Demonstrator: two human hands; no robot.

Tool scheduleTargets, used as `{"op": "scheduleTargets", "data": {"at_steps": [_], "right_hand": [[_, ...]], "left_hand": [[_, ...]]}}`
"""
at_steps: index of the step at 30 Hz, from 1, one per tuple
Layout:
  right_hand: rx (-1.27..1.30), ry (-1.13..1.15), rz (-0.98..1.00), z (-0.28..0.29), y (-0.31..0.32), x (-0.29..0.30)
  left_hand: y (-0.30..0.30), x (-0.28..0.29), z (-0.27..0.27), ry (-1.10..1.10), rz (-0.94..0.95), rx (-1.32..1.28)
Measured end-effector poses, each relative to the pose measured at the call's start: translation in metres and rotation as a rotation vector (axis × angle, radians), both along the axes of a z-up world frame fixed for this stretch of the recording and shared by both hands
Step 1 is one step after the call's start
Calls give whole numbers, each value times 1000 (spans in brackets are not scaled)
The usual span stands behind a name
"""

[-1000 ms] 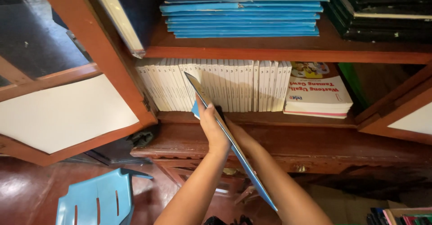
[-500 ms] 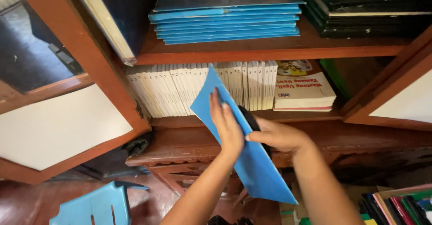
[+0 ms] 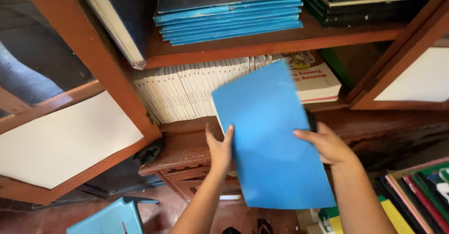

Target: Wiping dust off of various plastic folders using a cloth and organizing them on shelves and stacks.

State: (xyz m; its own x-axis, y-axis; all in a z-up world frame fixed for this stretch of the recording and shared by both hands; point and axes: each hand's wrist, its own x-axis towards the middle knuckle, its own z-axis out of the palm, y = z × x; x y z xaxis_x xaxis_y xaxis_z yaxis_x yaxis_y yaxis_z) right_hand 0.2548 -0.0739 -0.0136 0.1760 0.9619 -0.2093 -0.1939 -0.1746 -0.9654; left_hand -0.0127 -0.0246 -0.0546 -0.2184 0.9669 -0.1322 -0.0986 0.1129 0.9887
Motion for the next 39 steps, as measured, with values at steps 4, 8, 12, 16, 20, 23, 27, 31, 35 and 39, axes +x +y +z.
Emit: {"op": "scheduleTargets", "data": {"at_steps": [4, 8, 12, 16, 20, 23, 27, 31, 35, 39], "right_hand": [[67, 92, -92, -33, -14, 14], [66, 154, -162, -76, -18, 22], [56, 269, -137, -64, -30, 8], [25, 281, -64, -49, -40, 7], [14, 322, -9, -72, -37, 24], [64, 358, -42, -69, -36, 30], [150, 354, -107, -56, -38, 51], [208, 284, -126, -1, -46, 62], [354, 324, -178, 14, -39, 76], [440, 327, -191, 36, -36, 69]], "left_hand": [[16, -25, -60, -298, -260, -106], [-10, -37, -20, -319, -402, -112], [-21, -47, 6, -220, -466, -57], [-32, -47, 36, -121, -498, 58], [-38, -33, 67, 273, -500, 241], [-43, -8, 78, 531, -334, 339], [-62, 34, 81, 707, -14, 524], [-68, 49, 76, 576, 42, 414], [-72, 59, 69, 134, -68, 55], [-78, 71, 60, 8, 118, -39]]}}
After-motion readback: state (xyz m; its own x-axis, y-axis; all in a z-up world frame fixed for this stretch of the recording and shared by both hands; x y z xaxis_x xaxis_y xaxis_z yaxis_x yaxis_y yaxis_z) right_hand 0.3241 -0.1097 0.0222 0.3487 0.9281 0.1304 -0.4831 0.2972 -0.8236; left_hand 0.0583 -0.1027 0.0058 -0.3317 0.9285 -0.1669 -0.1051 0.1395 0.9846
